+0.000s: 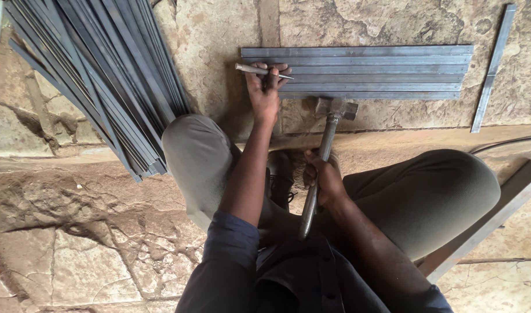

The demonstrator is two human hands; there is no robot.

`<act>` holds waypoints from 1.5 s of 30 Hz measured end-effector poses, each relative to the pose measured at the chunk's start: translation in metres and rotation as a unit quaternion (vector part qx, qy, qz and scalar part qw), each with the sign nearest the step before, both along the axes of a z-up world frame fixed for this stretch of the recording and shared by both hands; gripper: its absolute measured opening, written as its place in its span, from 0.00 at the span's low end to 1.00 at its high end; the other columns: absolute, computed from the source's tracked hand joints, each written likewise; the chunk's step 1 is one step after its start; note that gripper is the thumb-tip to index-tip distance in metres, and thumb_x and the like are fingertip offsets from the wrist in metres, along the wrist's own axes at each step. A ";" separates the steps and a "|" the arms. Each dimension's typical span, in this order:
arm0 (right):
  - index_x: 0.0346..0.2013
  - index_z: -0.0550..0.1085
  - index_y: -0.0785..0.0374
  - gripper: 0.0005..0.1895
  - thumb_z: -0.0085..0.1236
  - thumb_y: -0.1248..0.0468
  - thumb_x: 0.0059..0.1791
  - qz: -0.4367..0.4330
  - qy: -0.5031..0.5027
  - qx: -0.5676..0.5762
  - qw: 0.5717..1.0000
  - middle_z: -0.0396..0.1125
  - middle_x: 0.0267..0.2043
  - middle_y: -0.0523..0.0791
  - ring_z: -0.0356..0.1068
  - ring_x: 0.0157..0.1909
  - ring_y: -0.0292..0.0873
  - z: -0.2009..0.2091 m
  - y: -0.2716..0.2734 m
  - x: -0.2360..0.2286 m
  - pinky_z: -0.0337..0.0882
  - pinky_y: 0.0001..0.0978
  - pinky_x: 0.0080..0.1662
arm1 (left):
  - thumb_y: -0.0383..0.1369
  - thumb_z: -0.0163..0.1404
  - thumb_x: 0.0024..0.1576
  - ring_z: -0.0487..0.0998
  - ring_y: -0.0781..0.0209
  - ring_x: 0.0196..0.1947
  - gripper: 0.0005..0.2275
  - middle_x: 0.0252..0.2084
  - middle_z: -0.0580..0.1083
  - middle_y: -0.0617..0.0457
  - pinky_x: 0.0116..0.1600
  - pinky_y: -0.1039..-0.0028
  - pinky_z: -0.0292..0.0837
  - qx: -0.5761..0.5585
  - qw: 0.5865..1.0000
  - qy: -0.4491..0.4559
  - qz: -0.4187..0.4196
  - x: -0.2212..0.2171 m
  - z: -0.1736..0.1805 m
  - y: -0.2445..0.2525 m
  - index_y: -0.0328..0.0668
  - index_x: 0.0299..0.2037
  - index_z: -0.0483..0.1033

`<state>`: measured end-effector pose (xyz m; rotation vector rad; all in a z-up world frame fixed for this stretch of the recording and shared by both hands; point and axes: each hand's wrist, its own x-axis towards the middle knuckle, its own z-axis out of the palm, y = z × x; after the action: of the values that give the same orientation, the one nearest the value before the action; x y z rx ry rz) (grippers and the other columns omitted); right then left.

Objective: The person sits on the floor and uses a hammer and a metal punch to cut a stack of metal rods. They align the rods, place the punch on the desired cut line, and strike it repeatedly with the hammer to shear the metal. The person then separates the cut pieces and stacks them.

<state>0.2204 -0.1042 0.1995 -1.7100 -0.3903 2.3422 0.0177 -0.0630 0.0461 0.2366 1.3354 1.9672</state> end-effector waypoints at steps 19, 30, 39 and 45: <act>0.37 0.62 0.59 0.11 0.52 0.58 0.54 0.039 -0.032 0.046 0.998 0.56 0.20 0.38 0.54 0.18 0.35 0.012 -0.001 0.001 0.58 0.31 0.23 | 0.23 0.48 0.67 0.82 0.54 0.45 0.10 0.48 0.78 0.40 0.49 0.68 0.81 0.019 0.999 0.041 0.009 0.008 -0.004 0.005 0.42 0.52 0.58; 0.54 0.63 0.64 0.14 0.44 0.61 0.57 0.106 -0.028 0.268 0.957 0.59 0.25 0.40 0.56 0.18 0.34 0.059 0.016 0.028 0.60 0.27 0.19 | 0.23 0.52 0.63 0.86 0.61 0.43 0.06 0.48 0.82 0.49 0.43 0.71 0.81 -0.099 0.913 0.387 -0.080 0.011 0.061 0.014 0.39 0.48 0.70; 0.49 0.76 0.55 0.22 0.38 0.46 0.63 0.047 0.288 0.697 0.655 0.75 0.35 0.39 0.70 0.26 0.30 0.107 0.117 0.079 0.66 0.23 0.27 | 0.27 0.52 0.62 0.85 0.47 0.41 0.08 0.47 0.82 0.49 0.41 0.61 0.81 -0.116 0.864 0.478 -0.104 0.012 0.085 0.014 0.46 0.51 0.75; 0.69 0.54 0.64 0.29 0.43 0.52 0.58 0.347 -0.116 0.488 0.792 0.64 0.29 0.37 0.60 0.19 0.32 0.078 0.084 0.010 0.63 0.26 0.19 | 0.28 0.52 0.63 0.83 0.41 0.39 0.07 0.42 0.80 0.44 0.37 0.57 0.78 -0.145 0.870 0.456 -0.121 0.013 0.074 0.008 0.44 0.50 0.75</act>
<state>0.2302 -0.0203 0.2771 -1.3605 -2.1192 1.6052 0.0308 -0.0548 0.1199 1.2349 2.0249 1.4176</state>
